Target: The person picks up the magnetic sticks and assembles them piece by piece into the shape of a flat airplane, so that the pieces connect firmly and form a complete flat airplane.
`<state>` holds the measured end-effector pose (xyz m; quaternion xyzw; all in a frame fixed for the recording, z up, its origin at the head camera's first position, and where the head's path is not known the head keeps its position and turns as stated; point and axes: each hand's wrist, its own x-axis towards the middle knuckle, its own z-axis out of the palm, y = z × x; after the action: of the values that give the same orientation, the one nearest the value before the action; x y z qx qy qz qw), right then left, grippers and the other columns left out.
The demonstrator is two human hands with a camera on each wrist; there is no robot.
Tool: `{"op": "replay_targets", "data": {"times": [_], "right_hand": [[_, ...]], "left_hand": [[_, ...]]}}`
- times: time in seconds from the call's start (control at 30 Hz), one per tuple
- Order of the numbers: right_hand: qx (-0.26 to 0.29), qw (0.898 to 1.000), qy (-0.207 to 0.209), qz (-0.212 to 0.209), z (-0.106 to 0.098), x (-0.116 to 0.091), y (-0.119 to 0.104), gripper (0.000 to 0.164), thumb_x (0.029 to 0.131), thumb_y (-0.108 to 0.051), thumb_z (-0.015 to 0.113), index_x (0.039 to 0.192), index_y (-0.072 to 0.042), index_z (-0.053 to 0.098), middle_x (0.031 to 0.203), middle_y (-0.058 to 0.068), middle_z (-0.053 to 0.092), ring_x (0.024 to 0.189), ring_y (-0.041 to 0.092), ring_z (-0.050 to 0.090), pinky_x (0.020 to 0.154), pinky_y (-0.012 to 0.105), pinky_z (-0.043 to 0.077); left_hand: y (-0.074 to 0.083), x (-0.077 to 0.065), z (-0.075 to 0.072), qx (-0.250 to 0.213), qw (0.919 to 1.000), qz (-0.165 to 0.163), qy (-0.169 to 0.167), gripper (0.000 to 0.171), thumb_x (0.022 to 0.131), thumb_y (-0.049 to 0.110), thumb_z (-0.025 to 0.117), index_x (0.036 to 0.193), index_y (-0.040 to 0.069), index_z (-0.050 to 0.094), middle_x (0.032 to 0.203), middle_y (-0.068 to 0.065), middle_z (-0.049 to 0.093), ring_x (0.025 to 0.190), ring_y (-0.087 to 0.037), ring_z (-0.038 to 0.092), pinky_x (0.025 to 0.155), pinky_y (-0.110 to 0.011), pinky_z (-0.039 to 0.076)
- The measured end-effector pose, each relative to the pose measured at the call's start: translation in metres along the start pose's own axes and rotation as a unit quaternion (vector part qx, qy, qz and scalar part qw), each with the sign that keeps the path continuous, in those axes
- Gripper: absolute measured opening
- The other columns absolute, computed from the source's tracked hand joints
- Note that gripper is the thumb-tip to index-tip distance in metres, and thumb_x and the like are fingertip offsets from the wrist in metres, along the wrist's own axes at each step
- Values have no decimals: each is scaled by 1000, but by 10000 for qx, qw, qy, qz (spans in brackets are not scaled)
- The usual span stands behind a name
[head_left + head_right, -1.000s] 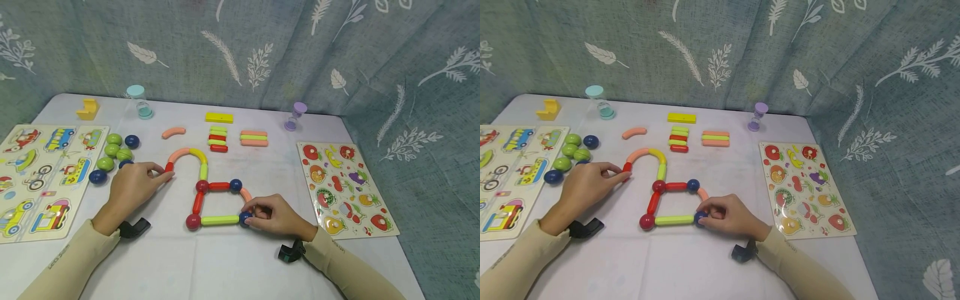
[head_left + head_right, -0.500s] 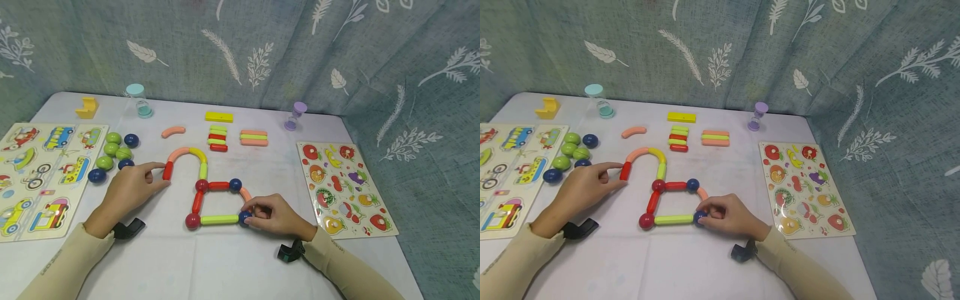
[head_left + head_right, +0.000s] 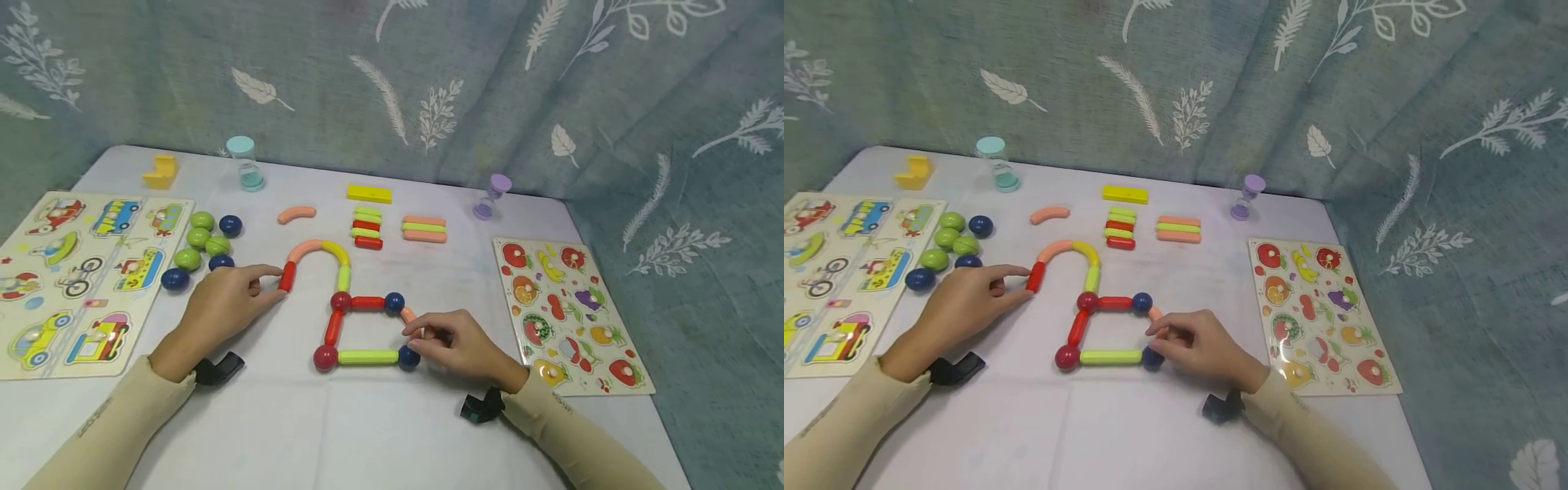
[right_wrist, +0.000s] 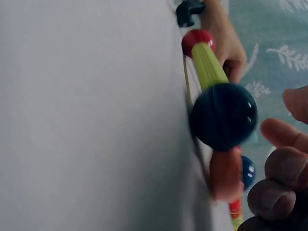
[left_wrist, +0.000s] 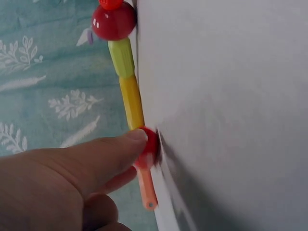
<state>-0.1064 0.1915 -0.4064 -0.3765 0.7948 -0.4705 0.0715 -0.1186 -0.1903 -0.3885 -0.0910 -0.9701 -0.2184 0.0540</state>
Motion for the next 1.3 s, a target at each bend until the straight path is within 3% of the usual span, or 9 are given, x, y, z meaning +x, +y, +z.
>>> {"op": "replay_targets", "data": {"times": [0.13, 0.27, 0.53, 0.7, 0.8, 0.9, 1.1, 1.3], "right_hand": [[-360, 9993, -68, -117, -8, 16, -8, 18, 89, -28, 65, 102, -17, 70, 61, -12, 50, 52, 7, 43, 46, 24, 33], [-766, 9956, -501, -217, -15, 43, -21, 21, 89, -32, 64, 105, -20, 69, 60, -15, 50, 52, 6, 43, 48, 25, 35], [-1393, 9801, -1173, -785, -23, 130, -31, 25, 88, -36, 64, 109, -25, 68, 59, -11, 48, 52, 6, 42, 51, 25, 35], [-1908, 9592, -1857, -950, -6, 194, -36, 28, 86, -39, 66, 111, -27, 68, 60, -5, 45, 54, 8, 39, 54, 24, 33], [-2269, 9436, -2218, -944, 12, 227, -32, 27, 85, -35, 68, 111, -26, 69, 62, -4, 46, 57, 10, 38, 57, 24, 31], [-2330, 9345, -2582, -760, 30, 252, -24, 27, 85, -31, 69, 111, -25, 69, 71, -7, 54, 63, 11, 41, 62, 23, 32], [-2259, 9240, -3068, -329, 45, 269, -12, 28, 84, -27, 71, 111, -27, 69, 97, -17, 64, 81, 4, 53, 78, 20, 39], [-2163, 9258, -3070, -430, 52, 267, -1, 30, 83, -23, 72, 112, -29, 69, 102, -20, 63, 88, -2, 53, 82, 17, 38]], "left_hand": [[-7, -6, -11, 5, 9997, -56, 247, 34, 80, 31, 75, 111, 19, 68, 53, 1, 41, 50, -17, 37, 45, -31, 27], [-23, -15, -28, 45, 9977, -305, 605, 32, 81, 33, 74, 109, 18, 69, 55, 0, 43, 52, -19, 39, 46, -32, 27], [-69, -34, -61, 416, 9866, -891, 1299, 39, 81, 37, 72, 111, 13, 68, 56, -3, 44, 52, -23, 37, 47, -36, 23], [-85, -42, -63, 330, 9826, -1328, 1255, 49, 81, 44, 70, 114, 9, 66, 62, -5, 49, 56, -23, 41, 45, -36, 25], [-85, -45, -60, 283, 9826, -1484, 1076, 54, 80, 50, 69, 114, 7, 66, 62, -5, 49, 56, -23, 40, 46, -36, 25], [-84, -49, -56, 281, 9817, -1619, 960, 57, 79, 52, 69, 114, 8, 66, 61, -5, 48, 56, -24, 40, 49, -37, 25], [-81, -49, -54, 182, 9821, -1676, 840, 60, 77, 54, 69, 117, 9, 64, 61, -5, 47, 59, -24, 41, 53, -37, 24], [-80, -53, -56, 242, 9839, -1604, 749, 57, 76, 55, 69, 113, 11, 65, 61, -4, 45, 56, -22, 39, 48, -36, 23]]}}
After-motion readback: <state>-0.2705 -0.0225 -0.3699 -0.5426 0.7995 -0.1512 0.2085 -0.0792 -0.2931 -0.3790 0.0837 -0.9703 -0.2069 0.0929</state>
